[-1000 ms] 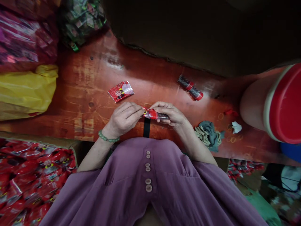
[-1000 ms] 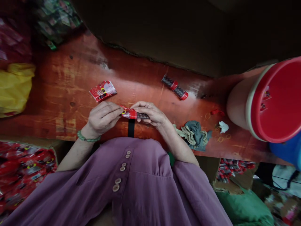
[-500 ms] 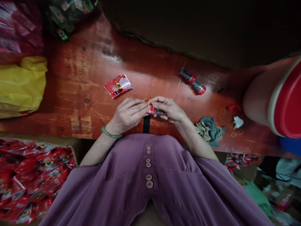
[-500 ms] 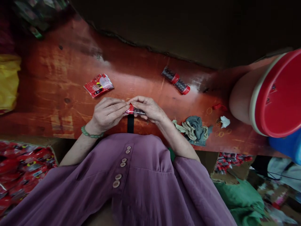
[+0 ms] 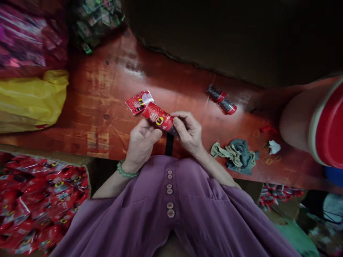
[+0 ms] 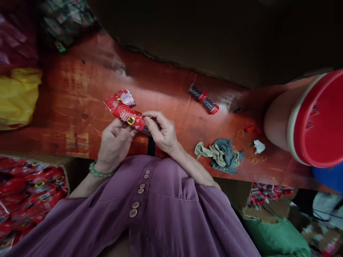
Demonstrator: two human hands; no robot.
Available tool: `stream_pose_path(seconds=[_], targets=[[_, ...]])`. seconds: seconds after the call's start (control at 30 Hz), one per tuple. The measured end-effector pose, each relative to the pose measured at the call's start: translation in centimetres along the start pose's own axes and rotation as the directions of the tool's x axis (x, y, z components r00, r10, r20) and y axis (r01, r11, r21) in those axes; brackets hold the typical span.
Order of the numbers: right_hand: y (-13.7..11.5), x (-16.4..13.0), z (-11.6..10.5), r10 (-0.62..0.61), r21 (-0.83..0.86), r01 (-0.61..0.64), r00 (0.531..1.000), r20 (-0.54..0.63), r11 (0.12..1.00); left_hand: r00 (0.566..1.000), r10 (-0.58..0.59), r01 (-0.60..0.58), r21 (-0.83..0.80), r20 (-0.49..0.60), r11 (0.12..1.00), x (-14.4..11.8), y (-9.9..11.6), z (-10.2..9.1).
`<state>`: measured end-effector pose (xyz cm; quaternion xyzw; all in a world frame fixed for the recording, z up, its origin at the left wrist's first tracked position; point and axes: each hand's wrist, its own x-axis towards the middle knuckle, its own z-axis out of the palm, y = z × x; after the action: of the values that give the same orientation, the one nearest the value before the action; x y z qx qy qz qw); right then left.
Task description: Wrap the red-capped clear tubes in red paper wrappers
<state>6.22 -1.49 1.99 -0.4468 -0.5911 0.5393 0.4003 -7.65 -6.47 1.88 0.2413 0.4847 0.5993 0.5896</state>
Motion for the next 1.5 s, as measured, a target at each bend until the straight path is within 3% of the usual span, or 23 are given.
stream_pose_path(seconds=[0.07, 0.13, 0.33, 0.47, 0.63, 0.8, 0.93, 1.03, 1.1, 1.2, 1.33, 1.5], targets=[[0.1, -0.1, 0.6, -0.098, -0.088, 0.100, 0.995, 0.028, 0.991, 0.995, -0.100, 0.098, -0.116, -0.019, 0.988, 0.1, 0.2, 0.8], [0.2, -0.1, 0.8, -0.088, -0.112, 0.096, 0.993, 0.076, 0.989, 0.987, -0.136, 0.120, -0.180, -0.081, 0.976, 0.5, 0.4, 1.1], [0.5, -0.7, -0.3, 0.134, 0.107, -0.168, 0.953, 0.270, 0.980, 0.968, -0.140, 0.084, -0.255, -0.210, 0.963, 1.5, 0.6, 0.8], [1.0, -1.0, -0.9, 0.164, 0.086, -0.185, 0.964, 0.208, 0.979, 0.972, -0.126, 0.072, -0.259, -0.199, 0.963, 1.9, 0.2, 0.7], [0.9, -1.0, -0.8, -0.052, -0.165, 0.066, 0.995, 0.090, 0.984, 0.985, -0.087, 0.057, -0.196, -0.151, 0.979, 2.1, 0.3, 0.1], [0.8, -1.0, 0.3, 0.108, 0.101, -0.127, 0.978, 0.179, 0.987, 0.994, -0.038, 0.027, -0.108, -0.104, 0.994, 2.6, 0.8, -0.3], [0.9, -0.8, 0.8, 0.068, 0.085, -0.074, 0.995, 0.074, 0.994, 0.987, -0.015, 0.004, -0.070, -0.158, 0.998, 3.4, 0.6, -0.1], [0.9, -0.4, 0.7, 0.144, 0.187, -0.173, 0.977, 0.159, 0.967, 0.991, 0.027, -0.022, 0.042, -0.130, 0.999, 3.7, 0.1, -0.4], [1.0, -0.1, 0.8, 0.181, 0.213, -0.212, 0.971, 0.156, 0.954, 0.993, 0.052, -0.041, 0.104, -0.103, 0.994, 3.7, -0.3, -0.7], [1.2, 0.0, 1.1, 0.165, 0.202, -0.178, 0.983, 0.077, 0.963, 0.995, 0.028, -0.025, 0.037, -0.095, 0.999, 3.6, -0.6, -0.9], [1.6, -0.2, 1.6, 0.153, 0.163, -0.167, 0.984, 0.093, 0.972, 0.986, -0.031, 0.014, -0.106, -0.161, 0.994, 3.4, -0.5, -0.6], [1.6, -0.2, 1.6, 0.196, 0.216, -0.208, 0.978, 0.076, 0.954, 0.989, -0.121, 0.115, -0.073, -0.088, 0.991, 2.7, -1.2, -0.5]])
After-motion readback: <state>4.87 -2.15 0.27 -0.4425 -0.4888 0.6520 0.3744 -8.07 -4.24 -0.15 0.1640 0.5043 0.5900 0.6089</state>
